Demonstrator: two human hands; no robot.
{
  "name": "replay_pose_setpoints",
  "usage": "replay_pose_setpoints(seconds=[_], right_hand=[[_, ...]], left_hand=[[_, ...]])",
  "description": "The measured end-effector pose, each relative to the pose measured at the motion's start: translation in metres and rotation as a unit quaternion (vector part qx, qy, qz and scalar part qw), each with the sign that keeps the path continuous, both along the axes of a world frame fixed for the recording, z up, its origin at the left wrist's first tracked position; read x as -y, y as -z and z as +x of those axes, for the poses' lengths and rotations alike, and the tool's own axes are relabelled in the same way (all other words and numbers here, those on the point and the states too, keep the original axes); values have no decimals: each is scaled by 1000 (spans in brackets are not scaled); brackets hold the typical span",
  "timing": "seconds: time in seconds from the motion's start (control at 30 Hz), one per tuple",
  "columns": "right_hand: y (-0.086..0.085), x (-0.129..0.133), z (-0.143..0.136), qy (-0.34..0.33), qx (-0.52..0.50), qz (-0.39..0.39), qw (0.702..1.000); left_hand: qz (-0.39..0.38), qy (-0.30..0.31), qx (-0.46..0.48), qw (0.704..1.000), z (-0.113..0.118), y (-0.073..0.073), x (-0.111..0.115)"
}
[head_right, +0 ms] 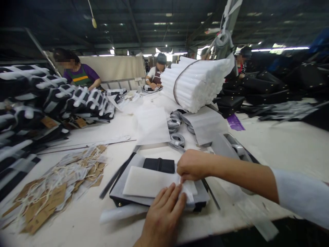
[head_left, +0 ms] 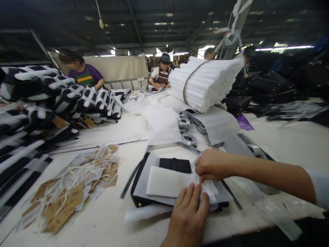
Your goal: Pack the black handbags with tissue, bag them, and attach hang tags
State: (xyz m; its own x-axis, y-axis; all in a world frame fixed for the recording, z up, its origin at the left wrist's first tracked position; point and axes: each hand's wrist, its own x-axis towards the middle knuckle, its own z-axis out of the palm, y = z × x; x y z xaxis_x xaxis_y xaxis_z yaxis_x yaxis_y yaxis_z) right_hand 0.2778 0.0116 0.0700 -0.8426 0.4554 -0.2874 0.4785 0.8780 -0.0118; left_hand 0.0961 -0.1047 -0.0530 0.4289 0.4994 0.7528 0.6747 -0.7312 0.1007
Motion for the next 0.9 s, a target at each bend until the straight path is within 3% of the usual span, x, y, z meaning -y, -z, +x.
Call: replay_pose_setpoints(seconds=[0.27,0.4,0.73,0.9], right_hand=[[2,-18,-26,3,112,-28,993],[1,-22,-35,17,127,-34,991],[5,-49,-49,55,185,-35,981],[18,-66,-38,117,148,-101,977]], left_hand=[[-21,0,3,1000,-1,-11,0],[-6,4,-14,1000,-1,-8,-2],[18,-12,43,999,5,-2,-3],[39,-21,74,996,11,2,-5]])
